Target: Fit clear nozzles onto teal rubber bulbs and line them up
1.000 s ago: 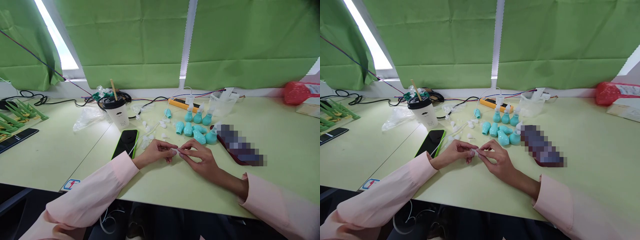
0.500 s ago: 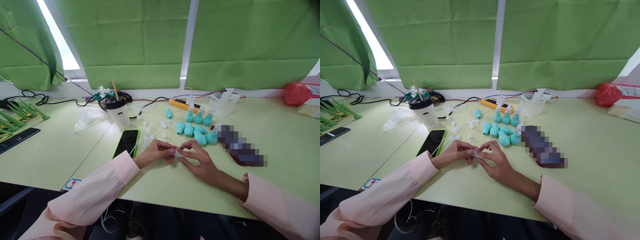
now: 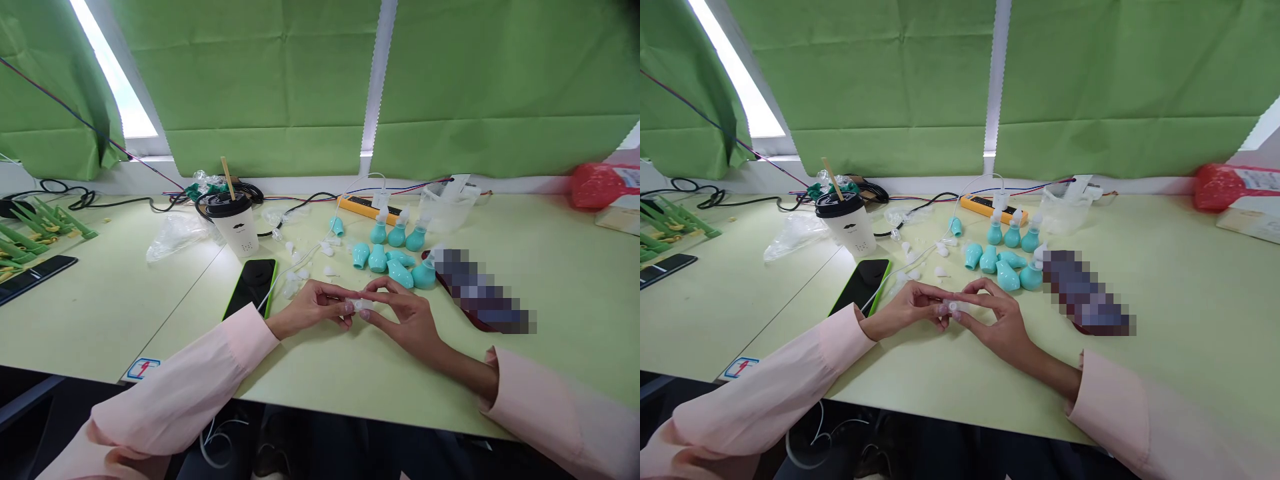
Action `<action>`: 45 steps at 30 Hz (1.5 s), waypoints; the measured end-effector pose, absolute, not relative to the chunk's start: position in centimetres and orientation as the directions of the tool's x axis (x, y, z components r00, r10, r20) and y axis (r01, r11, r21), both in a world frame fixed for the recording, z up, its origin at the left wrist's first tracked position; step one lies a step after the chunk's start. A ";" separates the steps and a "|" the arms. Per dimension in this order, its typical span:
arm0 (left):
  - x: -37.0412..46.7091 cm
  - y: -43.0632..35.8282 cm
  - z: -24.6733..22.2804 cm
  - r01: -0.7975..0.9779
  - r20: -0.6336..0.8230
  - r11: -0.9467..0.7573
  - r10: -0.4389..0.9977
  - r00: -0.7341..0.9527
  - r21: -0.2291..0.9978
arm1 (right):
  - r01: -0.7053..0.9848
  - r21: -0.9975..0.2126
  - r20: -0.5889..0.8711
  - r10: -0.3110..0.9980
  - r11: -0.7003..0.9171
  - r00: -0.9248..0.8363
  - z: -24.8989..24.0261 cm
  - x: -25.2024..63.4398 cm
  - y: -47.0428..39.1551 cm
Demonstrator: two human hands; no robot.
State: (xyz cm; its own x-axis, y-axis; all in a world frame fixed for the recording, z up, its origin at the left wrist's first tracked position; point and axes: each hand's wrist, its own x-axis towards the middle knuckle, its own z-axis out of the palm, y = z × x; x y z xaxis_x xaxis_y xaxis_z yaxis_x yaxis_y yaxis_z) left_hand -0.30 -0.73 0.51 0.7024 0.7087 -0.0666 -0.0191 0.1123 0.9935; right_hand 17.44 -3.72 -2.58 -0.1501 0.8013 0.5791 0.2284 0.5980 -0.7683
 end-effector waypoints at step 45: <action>0.0 -1.0 0.5 0.097 0.020 -0.090 0.824 0.566 0.991 | 0.159 -0.833 0.492 0.841 0.530 -0.227 -2.2 17.1 -4.2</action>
